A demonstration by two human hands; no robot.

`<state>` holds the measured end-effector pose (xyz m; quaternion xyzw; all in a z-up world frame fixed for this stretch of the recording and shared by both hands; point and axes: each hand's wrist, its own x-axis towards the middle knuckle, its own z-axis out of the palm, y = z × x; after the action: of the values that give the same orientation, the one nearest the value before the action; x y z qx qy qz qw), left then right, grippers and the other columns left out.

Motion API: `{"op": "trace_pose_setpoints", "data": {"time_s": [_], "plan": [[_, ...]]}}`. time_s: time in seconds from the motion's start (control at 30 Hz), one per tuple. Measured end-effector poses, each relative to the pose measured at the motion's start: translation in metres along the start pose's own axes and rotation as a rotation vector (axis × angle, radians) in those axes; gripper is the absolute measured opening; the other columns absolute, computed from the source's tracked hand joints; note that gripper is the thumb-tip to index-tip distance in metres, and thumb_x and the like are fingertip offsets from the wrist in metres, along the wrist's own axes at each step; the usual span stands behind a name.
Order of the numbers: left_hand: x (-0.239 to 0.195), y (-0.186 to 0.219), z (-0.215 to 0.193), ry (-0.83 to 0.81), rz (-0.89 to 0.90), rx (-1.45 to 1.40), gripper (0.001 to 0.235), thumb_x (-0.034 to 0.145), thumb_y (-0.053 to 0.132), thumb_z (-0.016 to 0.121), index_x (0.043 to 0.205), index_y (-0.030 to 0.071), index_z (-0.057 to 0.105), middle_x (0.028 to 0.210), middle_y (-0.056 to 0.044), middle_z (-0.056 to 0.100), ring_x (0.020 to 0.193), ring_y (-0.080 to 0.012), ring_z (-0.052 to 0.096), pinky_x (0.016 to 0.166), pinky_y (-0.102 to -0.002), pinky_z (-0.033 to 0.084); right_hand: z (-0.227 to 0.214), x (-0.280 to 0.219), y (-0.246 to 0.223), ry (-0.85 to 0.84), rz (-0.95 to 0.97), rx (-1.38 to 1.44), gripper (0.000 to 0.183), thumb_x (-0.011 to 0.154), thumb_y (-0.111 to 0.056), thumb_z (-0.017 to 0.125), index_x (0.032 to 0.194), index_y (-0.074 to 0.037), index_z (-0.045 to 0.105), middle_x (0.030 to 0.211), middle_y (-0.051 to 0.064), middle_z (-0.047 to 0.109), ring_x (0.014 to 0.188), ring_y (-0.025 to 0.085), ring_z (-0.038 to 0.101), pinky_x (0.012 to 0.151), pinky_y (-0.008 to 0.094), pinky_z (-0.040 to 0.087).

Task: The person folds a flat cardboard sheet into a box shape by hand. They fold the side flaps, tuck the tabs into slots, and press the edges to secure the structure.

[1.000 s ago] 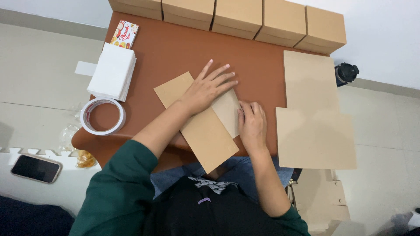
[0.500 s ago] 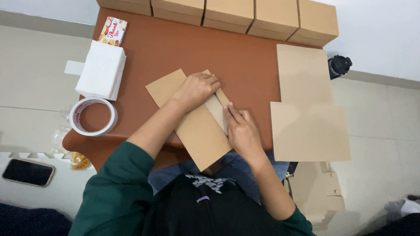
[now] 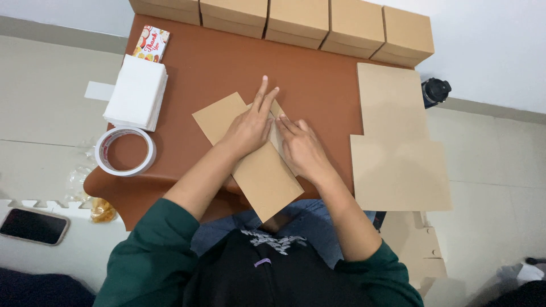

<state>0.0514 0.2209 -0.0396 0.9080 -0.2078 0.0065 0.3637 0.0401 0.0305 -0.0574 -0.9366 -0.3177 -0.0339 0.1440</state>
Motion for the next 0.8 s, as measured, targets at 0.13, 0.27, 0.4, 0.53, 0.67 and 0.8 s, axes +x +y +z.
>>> {"op": "trace_pose_setpoints", "data": {"time_s": [0.13, 0.27, 0.4, 0.53, 0.67, 0.8], "plan": [[0.007, -0.021, 0.017, 0.123, 0.066, -0.035, 0.067, 0.085, -0.015, 0.044, 0.15, -0.003, 0.028, 0.161, -0.032, 0.003, 0.144, -0.0474, 0.037, 0.116, -0.051, 0.045, 0.018, 0.04, 0.017, 0.007, -0.004, 0.012, 0.05, 0.09, -0.008, 0.047, 0.137, 0.002, 0.06, 0.138, 0.022, 0.062, 0.113, 0.035, 0.06, 0.088, 0.039, 0.049], [0.01, -0.037, 0.029, 0.127, 0.07, 0.01, 0.048, 0.09, -0.009, 0.04, 0.136, 0.001, 0.038, 0.159, -0.026, 0.016, 0.141, -0.044, 0.041, 0.116, -0.047, 0.043, 0.02, 0.054, 0.016, 0.017, 0.009, 0.014, 0.041, 0.092, -0.007, 0.049, 0.129, 0.004, 0.065, 0.133, 0.021, 0.065, 0.112, 0.033, 0.063, 0.092, 0.038, 0.047], [0.013, -0.04, 0.035, 0.023, 0.016, 0.197, 0.038, 0.092, 0.001, 0.044, 0.128, 0.003, 0.053, 0.159, -0.015, 0.033, 0.139, -0.0333, 0.048, 0.112, -0.039, 0.045, -0.009, 0.025, -0.005, 0.005, 0.058, 0.057, 0.045, 0.094, -0.005, 0.044, 0.134, 0.001, 0.064, 0.137, 0.019, 0.063, 0.111, 0.035, 0.06, 0.085, 0.041, 0.047], [0.015, -0.049, 0.042, 0.004, 0.008, 0.245, 0.038, 0.095, 0.006, 0.043, 0.13, 0.002, 0.057, 0.158, -0.012, 0.036, 0.139, -0.0301, 0.048, 0.112, -0.038, 0.045, -0.011, -0.033, -0.006, 0.0, 0.103, -0.02, 0.046, 0.092, -0.006, 0.049, 0.136, -0.002, 0.063, 0.139, 0.017, 0.063, 0.113, 0.032, 0.059, 0.084, 0.039, 0.048], [0.014, -0.049, 0.042, 0.011, 0.019, 0.258, 0.037, 0.095, 0.005, 0.043, 0.129, 0.002, 0.056, 0.157, -0.013, 0.038, 0.139, -0.0293, 0.048, 0.11, -0.037, 0.047, -0.021, -0.087, -0.012, 0.018, 0.124, -0.15, 0.044, 0.096, -0.008, 0.05, 0.138, -0.005, 0.061, 0.14, 0.016, 0.062, 0.113, 0.029, 0.059, 0.083, 0.036, 0.048], [0.011, -0.044, 0.036, 0.004, 0.053, 0.237, 0.039, 0.095, 0.003, 0.041, 0.131, -0.002, 0.054, 0.154, -0.017, 0.04, 0.14, -0.033, 0.047, 0.114, -0.04, 0.043, -0.031, -0.114, -0.016, -0.029, 0.163, -0.223, 0.038, 0.1, -0.013, 0.047, 0.134, -0.008, 0.065, 0.134, 0.011, 0.067, 0.112, 0.024, 0.06, 0.081, 0.034, 0.044]]}}
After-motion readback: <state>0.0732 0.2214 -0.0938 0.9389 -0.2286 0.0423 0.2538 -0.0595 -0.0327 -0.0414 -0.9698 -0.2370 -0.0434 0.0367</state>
